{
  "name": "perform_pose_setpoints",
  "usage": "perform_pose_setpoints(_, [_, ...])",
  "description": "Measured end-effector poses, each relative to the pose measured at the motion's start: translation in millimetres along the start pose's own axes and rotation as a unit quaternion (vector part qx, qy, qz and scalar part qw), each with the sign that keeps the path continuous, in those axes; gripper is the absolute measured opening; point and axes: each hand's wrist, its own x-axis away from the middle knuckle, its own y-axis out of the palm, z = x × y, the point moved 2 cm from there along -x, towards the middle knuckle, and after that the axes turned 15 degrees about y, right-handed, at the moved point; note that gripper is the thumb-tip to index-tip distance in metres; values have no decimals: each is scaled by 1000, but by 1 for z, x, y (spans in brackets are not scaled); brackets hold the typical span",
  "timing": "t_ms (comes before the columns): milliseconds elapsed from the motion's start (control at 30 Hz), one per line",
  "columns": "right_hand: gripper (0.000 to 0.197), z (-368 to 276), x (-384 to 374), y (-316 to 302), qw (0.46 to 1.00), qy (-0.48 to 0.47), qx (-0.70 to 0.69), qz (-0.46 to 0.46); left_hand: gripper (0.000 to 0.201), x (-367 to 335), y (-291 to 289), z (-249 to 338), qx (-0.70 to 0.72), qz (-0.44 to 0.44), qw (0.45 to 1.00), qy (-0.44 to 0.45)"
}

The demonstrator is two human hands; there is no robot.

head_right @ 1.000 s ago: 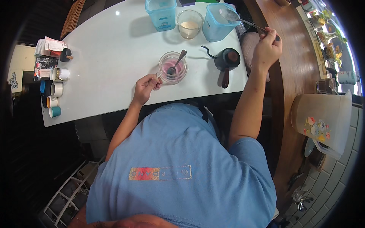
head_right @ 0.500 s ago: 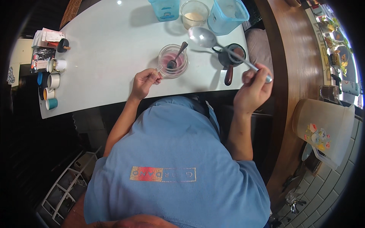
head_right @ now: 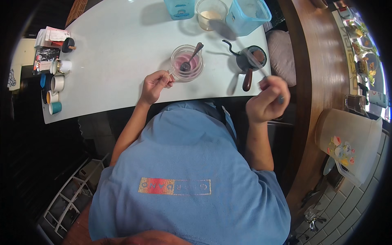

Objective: The person pours liquid from a kettle into a container, transfers it to a glass, adds a spoonful of purple powder, stirs it, and pours more liquid from a large pitcher into the glass.

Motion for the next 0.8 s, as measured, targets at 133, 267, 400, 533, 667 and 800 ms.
perform_pose_setpoints(133, [21, 0, -54, 0, 989, 72, 15, 128, 19, 0, -1, -2, 8, 12, 1000, 2])
perform_pose_setpoints(267, [24, 20, -94, 5, 978, 84, 118, 153, 20, -1, -2, -3, 7, 5, 1000, 4])
perform_pose_setpoints(400, [24, 38, -113, 29, 968, 89, 218, 85, 29, 0, -3, -2, -8, -16, 1000, -6])
perform_pose_setpoints(533, [23, 54, -122, 55, 945, 104, 310, -11, 29, -2, -2, -2, -13, -14, 1000, -12])
perform_pose_setpoints(667, [26, 67, -121, 69, 916, 152, 364, -70, 30, -2, -3, -3, 1, -4, 1000, -12])
perform_pose_setpoints(800, [28, 71, -121, 72, 908, 163, 378, -82, 30, -2, -2, -2, -6, -9, 1000, -17])
